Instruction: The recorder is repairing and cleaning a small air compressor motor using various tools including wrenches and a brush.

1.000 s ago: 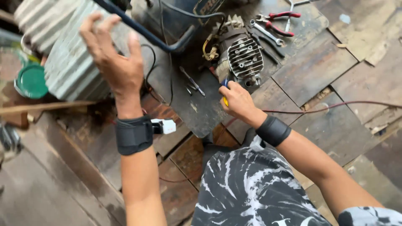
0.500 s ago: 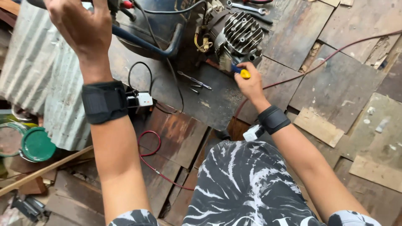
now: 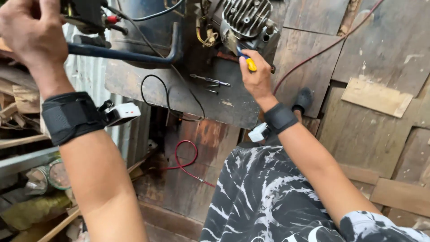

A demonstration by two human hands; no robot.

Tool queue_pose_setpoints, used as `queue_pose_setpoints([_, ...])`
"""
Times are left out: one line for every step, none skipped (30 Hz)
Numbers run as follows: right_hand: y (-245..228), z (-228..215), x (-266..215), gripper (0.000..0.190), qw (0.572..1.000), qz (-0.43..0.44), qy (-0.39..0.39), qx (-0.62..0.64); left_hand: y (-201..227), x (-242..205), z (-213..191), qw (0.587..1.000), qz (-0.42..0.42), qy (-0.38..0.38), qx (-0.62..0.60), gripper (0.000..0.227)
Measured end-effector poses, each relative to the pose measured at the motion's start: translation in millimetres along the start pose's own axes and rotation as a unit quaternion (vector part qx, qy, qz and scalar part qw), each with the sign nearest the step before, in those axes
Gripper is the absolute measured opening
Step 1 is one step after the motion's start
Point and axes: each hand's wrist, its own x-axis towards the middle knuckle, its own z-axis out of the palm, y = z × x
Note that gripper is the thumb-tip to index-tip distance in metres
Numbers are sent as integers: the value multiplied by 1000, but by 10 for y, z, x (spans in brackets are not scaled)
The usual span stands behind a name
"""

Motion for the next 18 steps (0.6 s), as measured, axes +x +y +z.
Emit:
queue_pose_setpoints([49,5,-12,15,1000,5,8,-2,-79,-9,35,1000,8,-5,-2,34])
queue_pose_setpoints([92,5,-22,15,1000,-1,6,-9,-153,-13,64,999,-12,-6,-38,30])
queue_pose_setpoints([139,12,-26,15,1000,-6,4,-17,-237,-3,101,997,-32,-8,-75,26])
queue_pose_setpoints([155,-22,-50,15,1000,-2,12,-19,-224,21,130,997,-24,-13,-77,26])
queue_pose_setpoints([166,-53,-53,15,998,60,-14,-30,-217,16,134,995,-37,-6,-93,24])
queue_pose_setpoints([170,-78,-58,15,991,121,-41,-39,-217,10,130,993,-49,1,-109,21])
queue_pose_setpoints([112,-115,-54,15,991,122,-38,-39,-169,-3,97,993,-46,-1,-110,21])
queue_pose_setpoints([53,-147,-50,15,998,55,-27,-11,-126,-17,63,995,-53,-1,-87,22])
queue_pose_setpoints([12,-184,-7,16,1000,-17,-16,15,-79,-6,51,996,-59,1,-66,22])
queue_pose_setpoints([98,-152,36,16,1000,-18,-11,14,-108,46,104,996,-55,2,-68,22])
queue_pose_setpoints([150,-120,0,16,999,19,-21,17,-135,25,98,998,-52,4,-35,23])
queue_pose_setpoints([198,-86,-42,16,998,57,-32,21,-164,0,88,999,-48,5,-2,24])
queue_pose_setpoints([288,-62,-136,16,998,59,-30,22,-158,-36,57,999,-46,3,-2,24])
queue_pose_setpoints([373,-35,-220,16,996,78,-32,-7,-153,-61,23,999,-24,6,26,23])
queue_pose_setpoints([495,-12,-176,16,995,88,-29,-38,-138,4,33,999,1,18,51,22])
queue_pose_setpoints([390,-79,-125,16,996,81,-23,-39,-120,62,43,998,6,25,49,22])
queue_pose_setpoints([271,-129,-130,17,999,37,-12,-15,-118,68,23,998,14,26,63,22])
queue_pose_setpoints([163,-177,-146,18,1000,-8,-2,9,-118,65,12,996,22,27,77,21])
